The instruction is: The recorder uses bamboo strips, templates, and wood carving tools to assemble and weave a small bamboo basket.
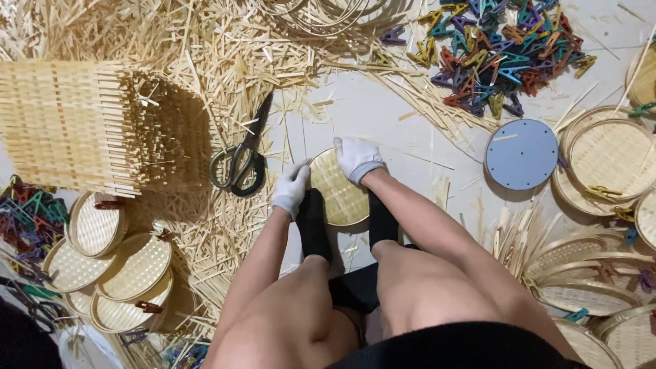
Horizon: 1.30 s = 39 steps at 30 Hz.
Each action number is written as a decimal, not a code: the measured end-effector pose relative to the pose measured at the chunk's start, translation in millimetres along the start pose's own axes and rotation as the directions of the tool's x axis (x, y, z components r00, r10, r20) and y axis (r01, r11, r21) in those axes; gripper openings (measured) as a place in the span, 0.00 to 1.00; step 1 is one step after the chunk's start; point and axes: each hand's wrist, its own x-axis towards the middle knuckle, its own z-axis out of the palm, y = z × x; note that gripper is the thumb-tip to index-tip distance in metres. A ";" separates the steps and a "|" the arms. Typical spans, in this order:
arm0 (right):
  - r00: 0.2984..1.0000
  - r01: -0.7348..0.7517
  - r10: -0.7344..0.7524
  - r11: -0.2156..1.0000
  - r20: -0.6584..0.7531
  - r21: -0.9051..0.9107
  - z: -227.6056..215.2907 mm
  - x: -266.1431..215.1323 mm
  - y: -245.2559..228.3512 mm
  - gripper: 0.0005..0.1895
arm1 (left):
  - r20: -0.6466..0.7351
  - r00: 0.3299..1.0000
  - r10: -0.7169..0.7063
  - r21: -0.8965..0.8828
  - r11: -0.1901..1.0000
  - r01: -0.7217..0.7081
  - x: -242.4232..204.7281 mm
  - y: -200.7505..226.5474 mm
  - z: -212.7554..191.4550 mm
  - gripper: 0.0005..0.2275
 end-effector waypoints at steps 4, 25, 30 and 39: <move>1.000 0.011 -0.011 1.000 0.004 0.013 3.1 2.2 3.8 0.32 | 0.060 0.996 0.073 -0.005 0.997 -0.073 1.2 -7.9 -7.2 0.16; 0.858 0.386 -0.217 0.870 -0.465 0.307 -115.9 -48.6 -1.2 0.22 | 0.331 0.720 0.610 0.609 0.445 -0.656 -37.4 182.1 17.3 0.25; 0.864 0.358 -0.181 0.877 -0.469 0.321 -102.2 -42.8 28.0 0.20 | 0.196 0.449 0.872 0.728 0.177 -0.662 -51.7 201.2 29.5 0.25; 0.918 0.300 0.003 0.648 -0.396 0.700 -72.6 -27.0 72.5 0.19 | 0.038 0.544 0.838 0.481 0.462 -0.745 -23.6 157.4 51.3 0.12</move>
